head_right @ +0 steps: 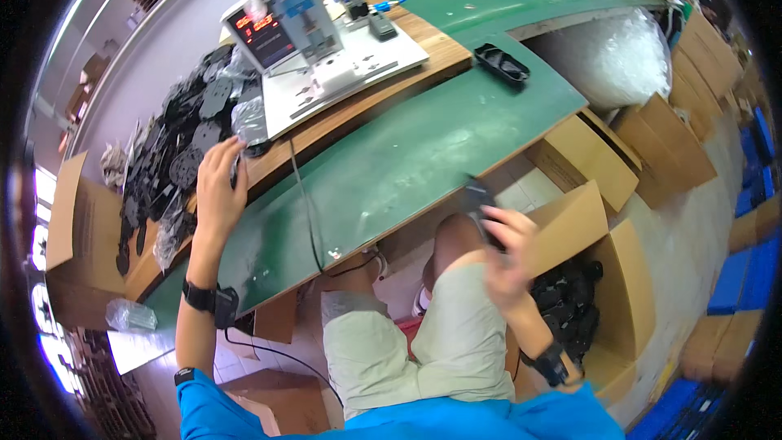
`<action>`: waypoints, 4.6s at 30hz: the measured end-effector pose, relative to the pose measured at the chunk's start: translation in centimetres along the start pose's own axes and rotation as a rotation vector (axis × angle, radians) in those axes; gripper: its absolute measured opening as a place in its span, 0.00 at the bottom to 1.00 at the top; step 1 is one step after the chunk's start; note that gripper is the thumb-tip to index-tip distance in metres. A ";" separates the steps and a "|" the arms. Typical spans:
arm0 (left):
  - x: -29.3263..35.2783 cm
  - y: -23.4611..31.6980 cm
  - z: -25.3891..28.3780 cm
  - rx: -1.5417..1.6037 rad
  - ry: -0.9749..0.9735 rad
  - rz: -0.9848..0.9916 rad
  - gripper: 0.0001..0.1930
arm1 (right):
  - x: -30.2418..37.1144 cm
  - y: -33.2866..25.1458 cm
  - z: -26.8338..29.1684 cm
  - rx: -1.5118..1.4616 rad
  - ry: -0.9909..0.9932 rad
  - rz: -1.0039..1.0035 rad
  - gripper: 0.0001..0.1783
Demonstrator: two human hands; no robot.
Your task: Using a small pneumatic press to assemble black plastic electronic components on a factory floor.
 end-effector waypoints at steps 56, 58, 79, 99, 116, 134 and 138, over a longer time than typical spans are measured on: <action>12.3 6.8 6.0 -0.045 -0.026 0.283 0.23 | -11.0 -7.7 -11.9 0.035 -0.543 0.063 0.23; 13.2 7.3 6.1 -0.024 -0.083 0.285 0.29 | -10.9 -7.5 -11.4 0.057 -0.511 0.018 0.21; 13.5 8.0 11.2 0.152 -0.198 0.077 0.33 | -20.7 -5.0 -18.3 0.036 -0.210 0.328 0.29; 13.7 8.6 7.0 0.128 -0.082 0.152 0.30 | -22.9 -3.4 -22.3 0.115 -0.510 0.394 0.24; 12.1 6.5 4.9 0.397 0.117 0.223 0.35 | -20.4 -3.7 -22.9 0.165 -0.285 0.244 0.24; 11.9 6.8 5.0 0.383 0.139 0.297 0.29 | -20.9 -4.4 -22.5 0.100 -0.304 0.213 0.20; 11.8 6.9 5.0 0.418 0.124 0.304 0.27 | -21.0 -4.5 -22.5 0.105 -0.311 0.209 0.20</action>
Point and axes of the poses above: each hand's wrist, its own x-axis away from the middle knuckle, its own z-axis out of the back of the hand, y = z × x, the point moved 4 cm from there along -x, towards the middle knuckle, and after that the axes turned 9 degrees about y, right-handed, at the moved point
